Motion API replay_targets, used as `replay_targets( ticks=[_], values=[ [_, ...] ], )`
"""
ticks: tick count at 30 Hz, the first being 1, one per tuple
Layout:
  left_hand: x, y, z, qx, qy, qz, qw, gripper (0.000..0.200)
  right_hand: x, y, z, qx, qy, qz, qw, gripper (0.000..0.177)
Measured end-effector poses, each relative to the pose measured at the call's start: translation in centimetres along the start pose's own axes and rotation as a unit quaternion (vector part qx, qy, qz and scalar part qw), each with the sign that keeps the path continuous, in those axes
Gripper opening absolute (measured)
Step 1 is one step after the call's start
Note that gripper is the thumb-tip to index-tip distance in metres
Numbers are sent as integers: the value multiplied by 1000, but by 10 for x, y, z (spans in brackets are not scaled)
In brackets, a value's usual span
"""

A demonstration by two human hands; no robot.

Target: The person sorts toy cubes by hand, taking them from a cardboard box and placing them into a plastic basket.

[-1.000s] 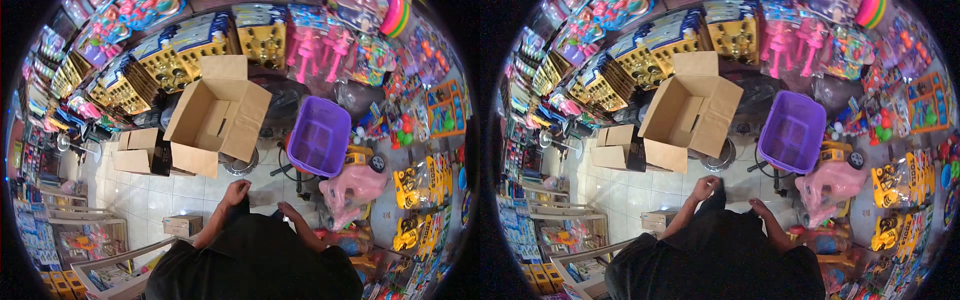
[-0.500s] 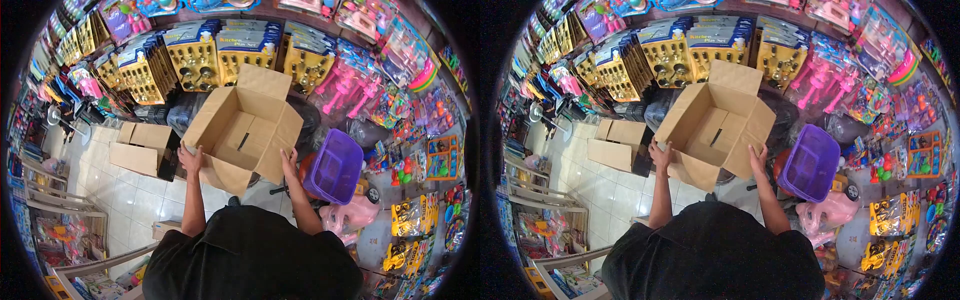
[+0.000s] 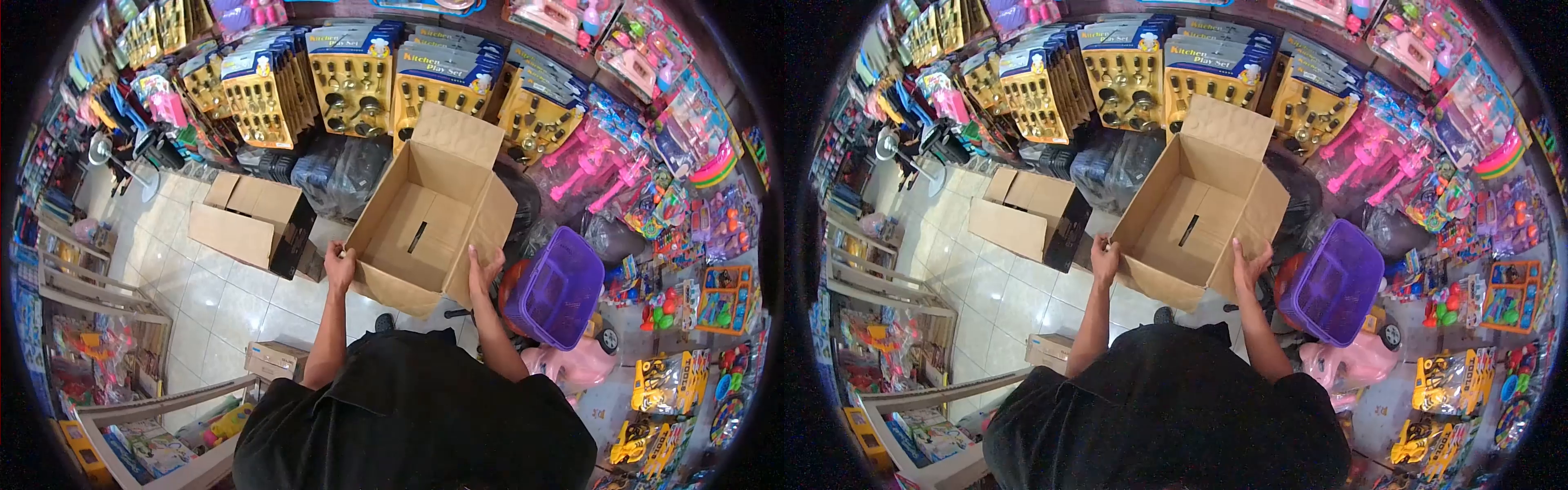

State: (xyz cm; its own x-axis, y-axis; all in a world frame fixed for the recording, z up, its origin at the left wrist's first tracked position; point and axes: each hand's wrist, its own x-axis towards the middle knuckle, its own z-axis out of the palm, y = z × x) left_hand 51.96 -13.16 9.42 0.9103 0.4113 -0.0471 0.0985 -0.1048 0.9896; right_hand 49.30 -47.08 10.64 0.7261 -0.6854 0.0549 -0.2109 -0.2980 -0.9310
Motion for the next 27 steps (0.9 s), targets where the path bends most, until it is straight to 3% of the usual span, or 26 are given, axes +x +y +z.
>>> replay_targets(
  ticks=[2, 6, 12, 13, 17, 20, 23, 24, 26, 27],
  values=[
    [-26, 15, -10, -29, -5, 5, 1000, 22, -10, 8, -7, 51, -16, -28, 998, 92],
    [-85, 36, -30, -71, -11, 48, 996, 22, -33, 25, -25, 143, -150, -23, 978, 89],
    [-183, 60, -56, -91, -25, 25, 995, 39, -58, -3, -75, 238, -398, -98, 881, 84],
    [-197, 59, -62, -67, -46, 27, 996, 43, -67, -35, -90, 230, -411, -85, 878, 82],
    [-258, 65, -78, -3, -3, 58, 998, 44, -79, -22, -107, 300, -453, 0, 839, 77],
    [-306, 79, -105, 116, 4, -75, 990, 41, -94, -5, -110, 331, -489, 78, 803, 76],
    [-341, 92, -135, 153, -1, -163, 975, 38, -118, -17, -109, 343, -534, 79, 768, 77],
    [-352, 93, -144, 157, 1, -188, 970, 38, -125, -16, -105, 352, -572, 88, 735, 78],
    [-373, 78, -162, 170, 67, -170, 968, 39, -138, -16, -96, 368, -639, 105, 667, 80],
    [-383, 64, -170, 170, 109, -143, 969, 41, -149, -21, -90, 360, -647, 81, 667, 80]
  ],
)
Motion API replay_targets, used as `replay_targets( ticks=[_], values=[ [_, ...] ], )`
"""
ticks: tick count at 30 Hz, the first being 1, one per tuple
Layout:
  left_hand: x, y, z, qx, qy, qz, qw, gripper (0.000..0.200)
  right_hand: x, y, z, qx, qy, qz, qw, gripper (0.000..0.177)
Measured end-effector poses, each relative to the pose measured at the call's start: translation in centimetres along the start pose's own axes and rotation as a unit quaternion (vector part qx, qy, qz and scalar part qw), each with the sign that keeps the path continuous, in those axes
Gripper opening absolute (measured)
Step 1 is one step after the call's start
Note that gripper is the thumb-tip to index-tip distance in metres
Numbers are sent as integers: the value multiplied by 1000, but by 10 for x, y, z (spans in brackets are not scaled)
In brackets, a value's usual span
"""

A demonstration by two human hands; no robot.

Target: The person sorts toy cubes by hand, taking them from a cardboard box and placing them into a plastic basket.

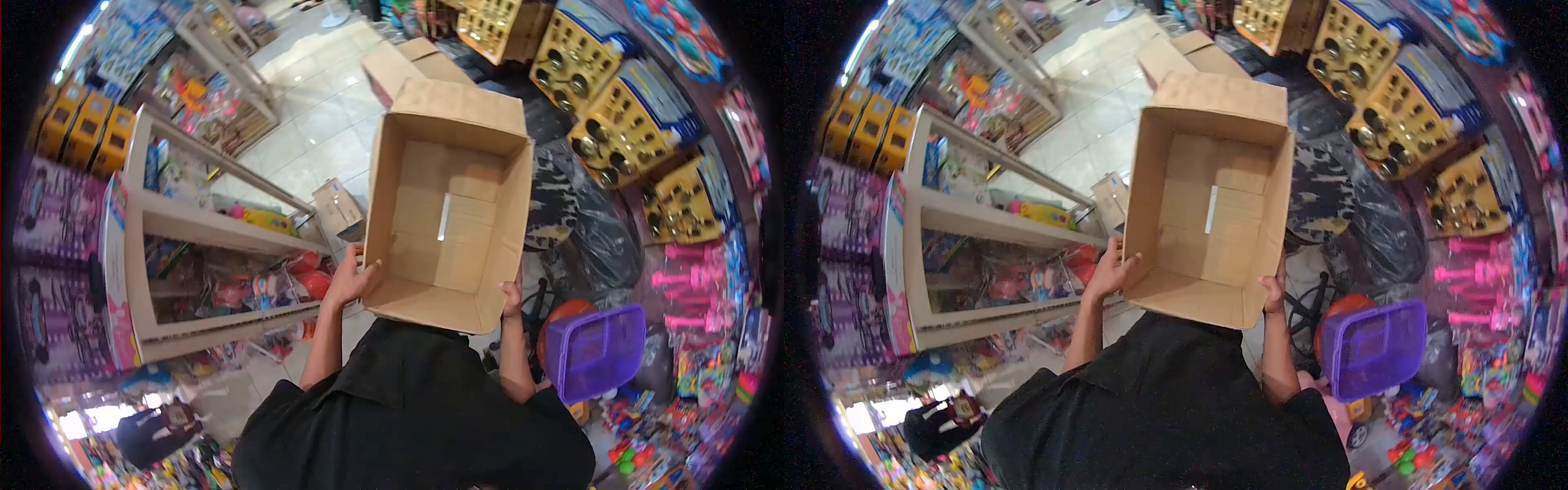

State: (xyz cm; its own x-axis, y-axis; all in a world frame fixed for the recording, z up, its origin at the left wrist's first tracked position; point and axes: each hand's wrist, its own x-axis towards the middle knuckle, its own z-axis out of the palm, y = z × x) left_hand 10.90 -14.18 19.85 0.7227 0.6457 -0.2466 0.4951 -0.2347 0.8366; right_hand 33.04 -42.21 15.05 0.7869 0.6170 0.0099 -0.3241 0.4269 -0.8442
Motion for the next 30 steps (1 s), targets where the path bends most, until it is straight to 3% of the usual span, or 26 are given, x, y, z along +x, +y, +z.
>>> replay_targets(
  ticks=[2, 5, 6, 9, 12, 17, 18, 21, 22, 27, 30],
  values=[
    [-14, -7, -15, -3, 75, 11, 997, 39, 15, 10, 28, -43, -26, -23, 998, 80],
    [-28, -14, -37, -49, 163, 13, 985, 31, 47, 46, 47, -51, -96, 27, 994, 78],
    [-28, -22, -44, -65, 189, 7, 980, 29, 58, 46, 61, -84, -102, 73, 989, 69],
    [-14, -60, -61, -100, 254, -14, 962, 24, 93, 58, 103, -191, -145, 136, 961, 67],
    [11, -102, -81, -119, 307, -30, 944, 25, 121, 84, 132, -266, -215, 132, 931, 74],
    [71, -178, -121, -58, 319, -96, 941, 33, 169, 157, 154, -303, -190, 290, 888, 73],
    [91, -205, -127, -25, 317, -106, 942, 34, 179, 175, 161, -291, -172, 296, 893, 65],
    [138, -237, -162, -4, 272, -149, 951, 37, 222, 241, 171, -401, -232, 252, 850, 56],
    [152, -242, -171, -11, 248, -168, 954, 38, 240, 233, 199, -492, -259, 264, 788, 50],
    [208, -287, -195, -139, 250, -197, 938, 38, 299, 316, 223, -490, -248, 218, 807, 48],
    [243, -399, -169, -159, 250, -160, 942, 42, 323, 359, 241, -523, -222, 223, 792, 48]
  ],
)
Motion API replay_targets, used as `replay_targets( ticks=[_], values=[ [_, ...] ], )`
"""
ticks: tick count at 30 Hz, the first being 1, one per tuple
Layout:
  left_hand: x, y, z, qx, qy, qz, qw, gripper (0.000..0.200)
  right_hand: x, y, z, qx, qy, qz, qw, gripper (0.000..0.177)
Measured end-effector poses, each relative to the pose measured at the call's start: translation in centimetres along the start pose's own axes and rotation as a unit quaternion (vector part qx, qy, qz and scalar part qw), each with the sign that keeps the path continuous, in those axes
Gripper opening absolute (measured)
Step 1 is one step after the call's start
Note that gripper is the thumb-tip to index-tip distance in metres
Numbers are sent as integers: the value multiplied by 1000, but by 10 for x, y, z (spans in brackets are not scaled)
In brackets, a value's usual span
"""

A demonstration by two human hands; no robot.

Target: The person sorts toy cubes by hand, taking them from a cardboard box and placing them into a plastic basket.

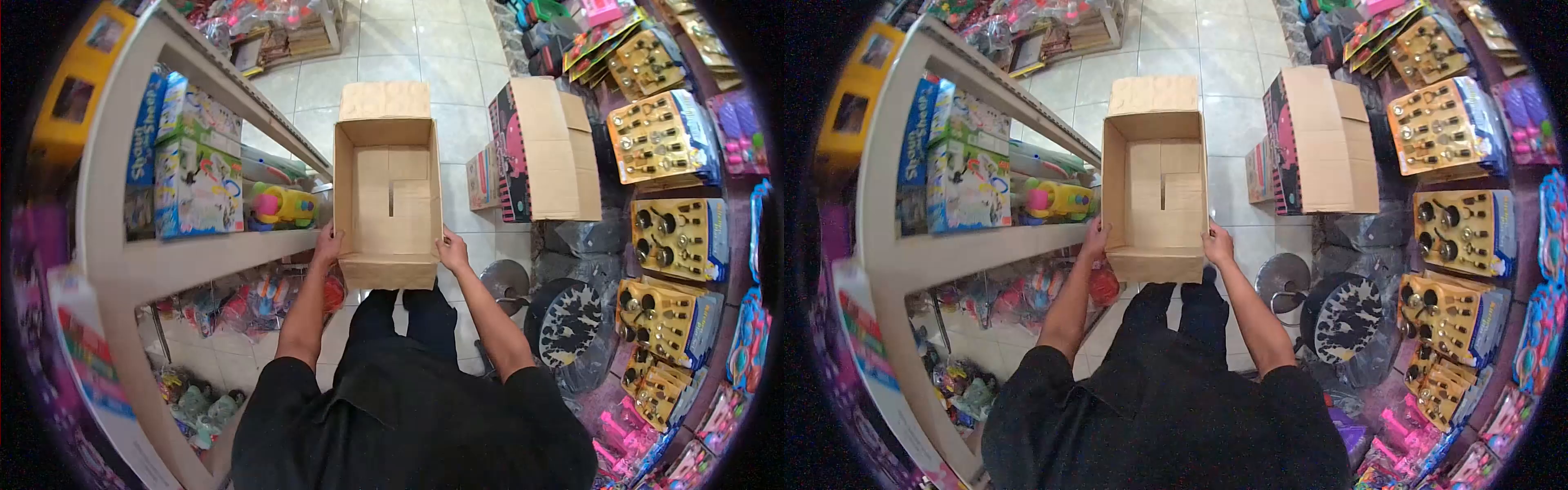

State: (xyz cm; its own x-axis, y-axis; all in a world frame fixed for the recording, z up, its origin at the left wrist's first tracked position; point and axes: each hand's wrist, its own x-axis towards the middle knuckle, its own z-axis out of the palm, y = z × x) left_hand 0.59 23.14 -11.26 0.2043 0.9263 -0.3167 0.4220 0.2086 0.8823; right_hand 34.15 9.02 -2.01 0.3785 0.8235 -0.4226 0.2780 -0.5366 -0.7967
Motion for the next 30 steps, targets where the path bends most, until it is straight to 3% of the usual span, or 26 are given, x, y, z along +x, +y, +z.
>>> replay_targets(
  ticks=[1, 4, 7, 10, 15, 17, 19, 22, 24, 25, 27, 29, 30],
  values=[
    [9, -30, 4, -12, -2, 15, 1000, 45, 12, 3, 10, -11, -3, 17, 1000, 48],
    [26, -46, 5, -85, -39, -80, 992, 50, 50, 27, 36, -38, 5, 47, 998, 44],
    [34, -23, -1, 69, -37, -124, 989, 50, 83, 51, 59, -45, -18, 75, 996, 43],
    [53, -32, -4, 143, -66, -82, 984, 52, 107, 70, 78, -26, -47, 86, 995, 44],
    [75, -90, 12, 129, -24, -104, 986, 56, 129, 99, 99, 100, -129, -14, 986, 54],
    [74, -106, 17, 150, -25, -157, 976, 57, 132, 108, 104, 136, -156, 10, 978, 56],
    [68, -83, 21, 157, -61, -244, 955, 59, 132, 122, 109, 150, -166, 37, 974, 56],
    [55, -41, 20, 145, -50, -297, 942, 64, 127, 129, 100, 121, -171, 86, 974, 55],
    [38, -34, 22, 175, -2, -242, 954, 63, 124, 128, 84, 78, -191, 115, 972, 52],
    [36, -22, 25, 184, 28, -201, 962, 63, 120, 135, 71, -5, -186, 98, 978, 43],
    [15, -8, 29, 368, 12, -212, 905, 59, 111, 147, 55, -6, -191, 82, 978, 36],
    [-6, -9, 45, 382, 27, -191, 904, 59, 99, 125, 30, -38, -199, 78, 976, 29],
    [-11, -42, 56, 384, -57, -168, 906, 57, 92, 113, 19, -39, -187, 112, 975, 28]
  ],
)
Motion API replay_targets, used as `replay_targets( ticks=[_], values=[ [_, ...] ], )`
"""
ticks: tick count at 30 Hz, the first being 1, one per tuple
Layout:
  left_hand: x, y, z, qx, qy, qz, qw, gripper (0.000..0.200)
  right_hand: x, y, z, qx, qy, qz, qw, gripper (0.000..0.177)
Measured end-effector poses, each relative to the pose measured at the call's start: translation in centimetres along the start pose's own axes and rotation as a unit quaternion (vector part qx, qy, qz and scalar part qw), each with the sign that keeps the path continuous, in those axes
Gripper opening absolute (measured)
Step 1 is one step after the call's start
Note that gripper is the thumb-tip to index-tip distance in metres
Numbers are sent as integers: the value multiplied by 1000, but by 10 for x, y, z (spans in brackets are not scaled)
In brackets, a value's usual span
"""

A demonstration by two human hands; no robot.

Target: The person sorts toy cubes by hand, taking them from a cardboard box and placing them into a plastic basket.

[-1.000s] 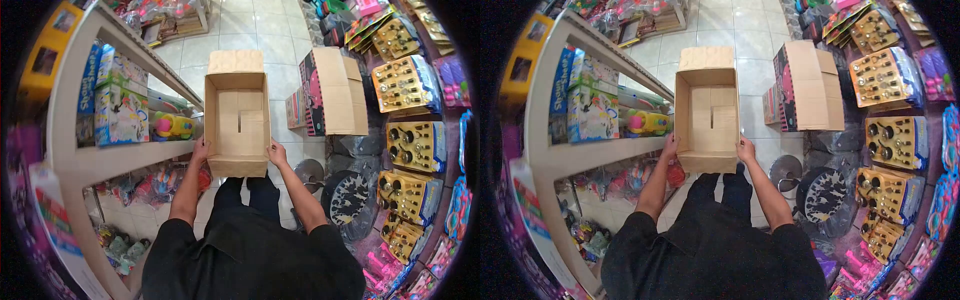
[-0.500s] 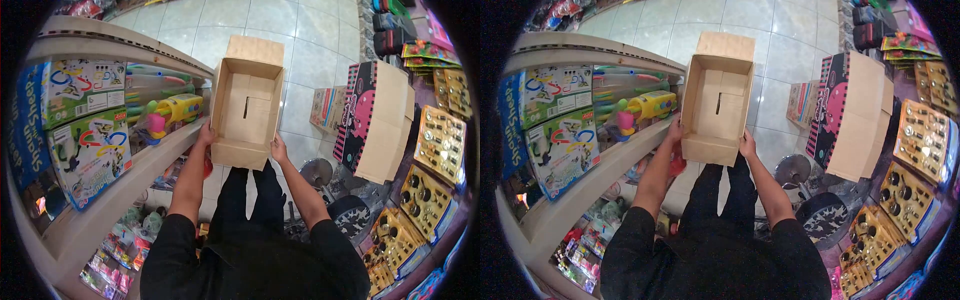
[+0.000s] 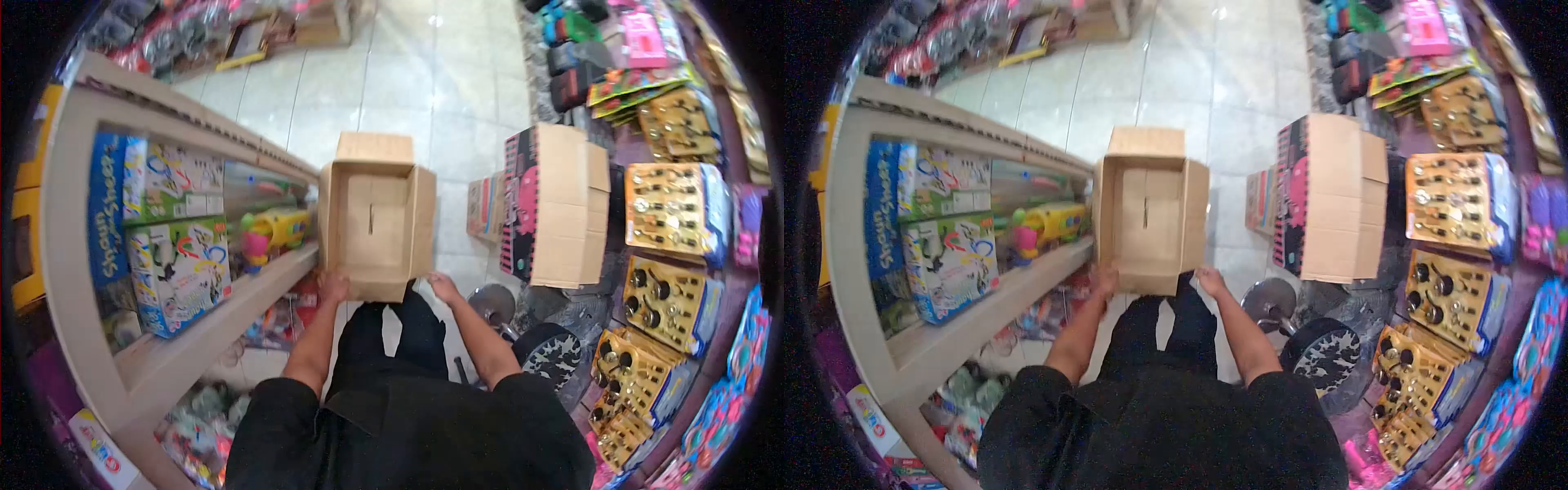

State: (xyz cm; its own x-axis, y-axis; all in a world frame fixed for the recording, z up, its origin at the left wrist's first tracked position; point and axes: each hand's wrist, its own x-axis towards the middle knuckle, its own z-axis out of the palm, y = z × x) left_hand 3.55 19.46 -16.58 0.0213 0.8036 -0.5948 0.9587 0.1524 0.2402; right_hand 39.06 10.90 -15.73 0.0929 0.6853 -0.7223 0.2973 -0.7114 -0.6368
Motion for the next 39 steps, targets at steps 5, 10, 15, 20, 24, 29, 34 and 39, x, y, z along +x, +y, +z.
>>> replay_targets(
  ticks=[5, 10, 15, 20, 24, 29, 34, 39],
  values=[
    [-20, 23, 35, -203, -238, 43, 949, 39, -69, -29, -25, 158, 36, 38, 986, 33],
    [-63, 94, -3, -76, -294, 119, 945, 38, -87, 42, -39, 173, 130, -12, 976, 37],
    [-45, 142, -7, -188, -348, -17, 918, 38, -116, 139, -77, 93, 191, 56, 976, 34],
    [1, 236, 7, -318, -301, -35, 898, 39, -158, 184, -178, 242, 129, 244, 930, 29],
    [-7, 371, -14, -335, -310, -3, 890, 60, -140, 264, -278, 272, 122, 249, 921, 18],
    [-10, 511, -20, -391, -208, 93, 892, 97, -120, 207, -430, 431, 344, 195, 811, 58],
    [-16, 577, -17, -490, -173, 85, 850, 95, -89, 112, -526, 341, 231, -91, 907, 72],
    [-26, 591, 4, -605, -164, 115, 771, 64, -88, 49, -527, 245, 154, -87, 953, 76]
  ],
)
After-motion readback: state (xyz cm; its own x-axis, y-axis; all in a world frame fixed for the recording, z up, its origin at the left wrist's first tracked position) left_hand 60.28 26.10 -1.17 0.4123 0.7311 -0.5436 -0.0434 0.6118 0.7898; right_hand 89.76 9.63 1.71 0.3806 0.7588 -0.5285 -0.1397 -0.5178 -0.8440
